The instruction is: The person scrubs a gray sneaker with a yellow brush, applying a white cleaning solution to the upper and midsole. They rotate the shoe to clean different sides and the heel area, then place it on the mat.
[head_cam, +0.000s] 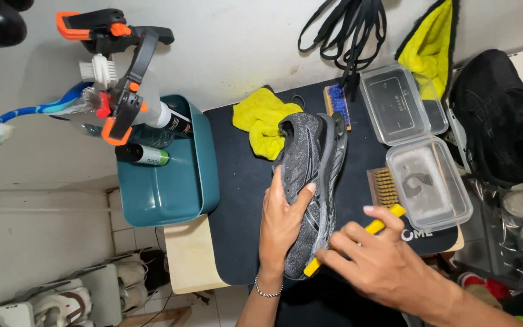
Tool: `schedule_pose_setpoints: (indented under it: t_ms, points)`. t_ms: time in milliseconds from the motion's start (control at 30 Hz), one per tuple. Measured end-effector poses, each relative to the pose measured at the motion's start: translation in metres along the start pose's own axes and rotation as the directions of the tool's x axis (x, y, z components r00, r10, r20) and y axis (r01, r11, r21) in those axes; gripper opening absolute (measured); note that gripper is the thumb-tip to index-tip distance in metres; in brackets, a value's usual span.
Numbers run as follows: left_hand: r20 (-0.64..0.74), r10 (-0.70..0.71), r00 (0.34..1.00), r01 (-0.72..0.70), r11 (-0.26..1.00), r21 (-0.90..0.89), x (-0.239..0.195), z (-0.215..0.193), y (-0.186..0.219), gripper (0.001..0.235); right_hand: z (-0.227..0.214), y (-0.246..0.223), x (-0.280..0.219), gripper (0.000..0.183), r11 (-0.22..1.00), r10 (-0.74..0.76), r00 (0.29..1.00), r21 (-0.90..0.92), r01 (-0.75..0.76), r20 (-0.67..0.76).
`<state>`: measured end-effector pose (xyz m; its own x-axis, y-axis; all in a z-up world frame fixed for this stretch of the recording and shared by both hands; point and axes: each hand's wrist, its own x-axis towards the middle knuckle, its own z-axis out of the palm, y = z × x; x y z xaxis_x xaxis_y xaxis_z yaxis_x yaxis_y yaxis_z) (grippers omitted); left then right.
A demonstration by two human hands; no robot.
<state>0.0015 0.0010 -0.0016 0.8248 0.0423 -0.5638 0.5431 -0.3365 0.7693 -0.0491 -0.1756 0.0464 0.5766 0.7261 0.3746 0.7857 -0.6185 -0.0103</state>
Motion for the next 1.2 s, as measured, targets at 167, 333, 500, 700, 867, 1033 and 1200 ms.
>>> schedule_pose_setpoints:
  t_ms: [167,333,500,700,867,1033,1200]
  points:
    - [-0.012,0.068,0.998,-0.068,0.998,-0.013,-0.006,0.001,0.002,0.083,-0.003,0.01,0.0,0.01,0.998,0.062,0.998,-0.004,-0.062,0.014]
    - [-0.02,0.16,0.987,-0.16,0.987,0.017,0.0,0.004,-0.011,0.082,0.003,-0.006,-0.008,0.025,0.993,-0.056,0.997,0.104,0.051,0.047]
    - [-0.03,0.221,0.975,-0.221,0.975,0.017,0.0,0.001,-0.01,0.079,0.006,0.003,-0.007,0.017,1.0,0.022,0.999,0.022,-0.021,-0.046]
    - [-0.022,0.277,0.961,-0.276,0.96,0.052,0.001,0.002,-0.011,0.071,0.002,0.017,-0.003,0.029,0.996,0.061,0.996,0.059,-0.065,0.064]
    - [-0.049,0.307,0.95,-0.305,0.951,0.039,0.002,0.002,-0.011,0.071,0.005,-0.001,0.0,0.03,0.992,-0.07,0.996,0.11,0.064,0.048]
    - [-0.075,0.427,0.901,-0.426,0.904,0.028,-0.002,0.002,-0.011,0.045,0.003,0.014,0.001,0.022,0.995,0.071,0.992,0.062,-0.078,0.109]
    - [-0.02,0.269,0.963,-0.269,0.963,0.031,0.0,0.001,-0.011,0.077,0.007,-0.011,-0.004,0.028,0.982,-0.103,0.99,0.167,0.087,0.093]
